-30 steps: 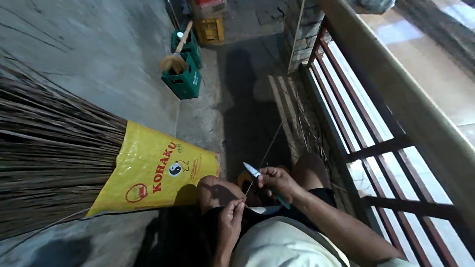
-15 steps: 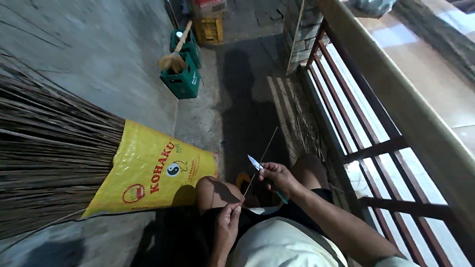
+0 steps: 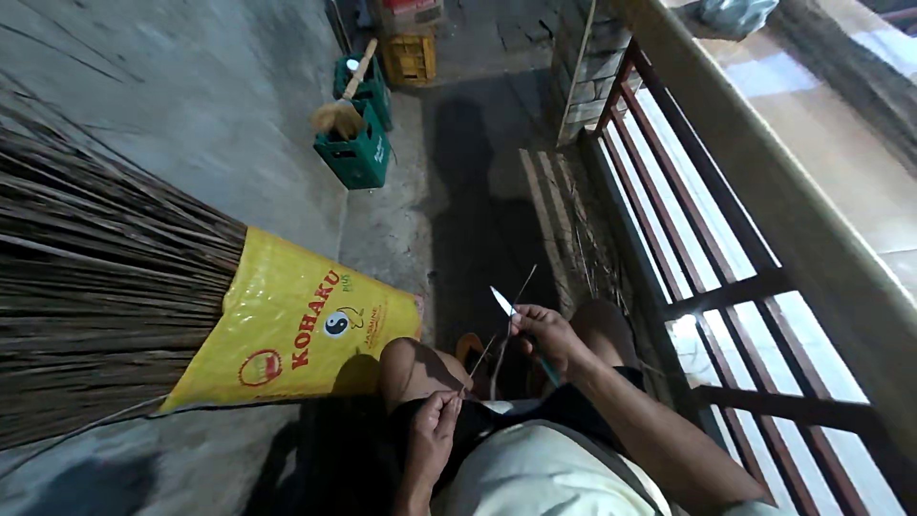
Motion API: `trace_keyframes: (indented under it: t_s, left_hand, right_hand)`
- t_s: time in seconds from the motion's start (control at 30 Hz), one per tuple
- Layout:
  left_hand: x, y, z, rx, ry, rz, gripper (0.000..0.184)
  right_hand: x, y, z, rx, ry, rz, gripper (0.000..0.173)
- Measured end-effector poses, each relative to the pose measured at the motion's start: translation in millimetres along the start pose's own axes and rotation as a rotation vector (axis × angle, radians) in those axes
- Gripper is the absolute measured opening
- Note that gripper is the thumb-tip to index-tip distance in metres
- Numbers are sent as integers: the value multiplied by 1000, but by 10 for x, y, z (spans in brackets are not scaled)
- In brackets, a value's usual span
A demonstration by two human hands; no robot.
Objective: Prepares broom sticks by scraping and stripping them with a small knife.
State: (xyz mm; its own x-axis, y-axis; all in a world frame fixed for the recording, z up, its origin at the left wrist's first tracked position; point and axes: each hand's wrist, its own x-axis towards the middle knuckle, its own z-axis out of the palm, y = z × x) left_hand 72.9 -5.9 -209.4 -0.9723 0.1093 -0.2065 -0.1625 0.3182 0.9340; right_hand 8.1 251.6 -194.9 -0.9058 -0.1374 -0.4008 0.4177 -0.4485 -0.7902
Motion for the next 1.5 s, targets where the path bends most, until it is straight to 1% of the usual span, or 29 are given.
trace_keyframes:
  t_s: [0.03,0.07,0.17,0.2,0.23,0.27,0.3,0.37,0.4,0.43,0.5,0.6,0.63,0.67,0.77,0.8,0.83,0.93,0.97,1.07,1.1,1.17,1.23,1.3,1.4,1.5]
  left_hand:
    - [-3,-12,20,2,6,2,15]
    - [-2,-22,43,-2,5,5,15]
    - [16,-1,83,-33,1,35,17]
    - [28,11,87,-49,5,50,17]
    - [34,12,77,-63,7,62,17]
    - [28,4,50,-73,7,65,17]
    - [10,-15,14,-76,6,57,16]
    - [-37,-62,-62,-65,-1,20,15]
    - [-55,-79,-79,-57,-4,-6,15]
    - [-65,-94,-78,-61,-7,-27,14]
    - [-66,-122,-62,-55,-11,-33,14]
    - [-54,-133,-49,-19,-11,-24,16]
    - [-56,-127,-52,-11,-7,-24,16]
    - [-62,-121,-65,4,1,-19,16]
    - [-124,-133,-163,64,-7,-31,18]
    - [-132,-149,-175,68,-10,-36,18]
    - [-135,-165,-177,72,-17,-47,18]
    - [-138,-207,-176,84,-32,-105,17]
    - [-136,-212,-174,79,-33,-119,17]
    - [-140,-196,-184,78,-33,-109,16]
    - [-130,-177,-189,78,-34,-103,16]
    - [-98,-147,-223,83,-36,-90,17]
    - [-102,-135,-288,94,-30,-94,16]
    - [-94,-172,-334,110,-21,-103,15]
    - [-27,-238,-313,138,6,-107,16]
    - [66,-265,-212,183,87,-57,17]
  right_hand:
    - [14,-12,-24,-3,-5,5,19]
    - [-2,24,-13,-31,-47,11,19]
    - [-163,279,177,-131,-262,62,20]
    - [-203,337,232,-131,-306,77,20]
    - [-208,348,247,-118,-312,78,19]
    - [-180,314,216,-95,-271,59,17]
    - [-123,229,158,-73,-186,38,16]
    - [48,26,-41,-9,0,25,23]
    - [120,-39,-133,11,57,38,25]
    - [150,-54,-184,11,72,55,26]
    - [91,52,-149,-39,-10,80,25]
    - [-72,309,53,-79,-224,129,20]
    - [-93,321,99,-66,-231,131,20]
    - [-80,280,110,-61,-183,114,20]
    - [150,73,-117,-4,106,61,26]
    - [241,45,-223,34,175,62,27]
    - [302,55,-300,60,207,64,27]
    - [319,102,-336,70,220,77,28]
    - [294,90,-304,47,191,81,27]
    - [176,106,-126,-74,26,113,22]
    - [150,104,-77,-85,8,104,20]
    - [168,11,-104,-62,82,42,20]
    - [278,-74,-296,5,230,-9,20]
    - [375,-68,-466,33,327,-12,23]
    - [383,33,-511,-5,357,-19,22]
    - [363,111,-446,-17,462,-161,21]
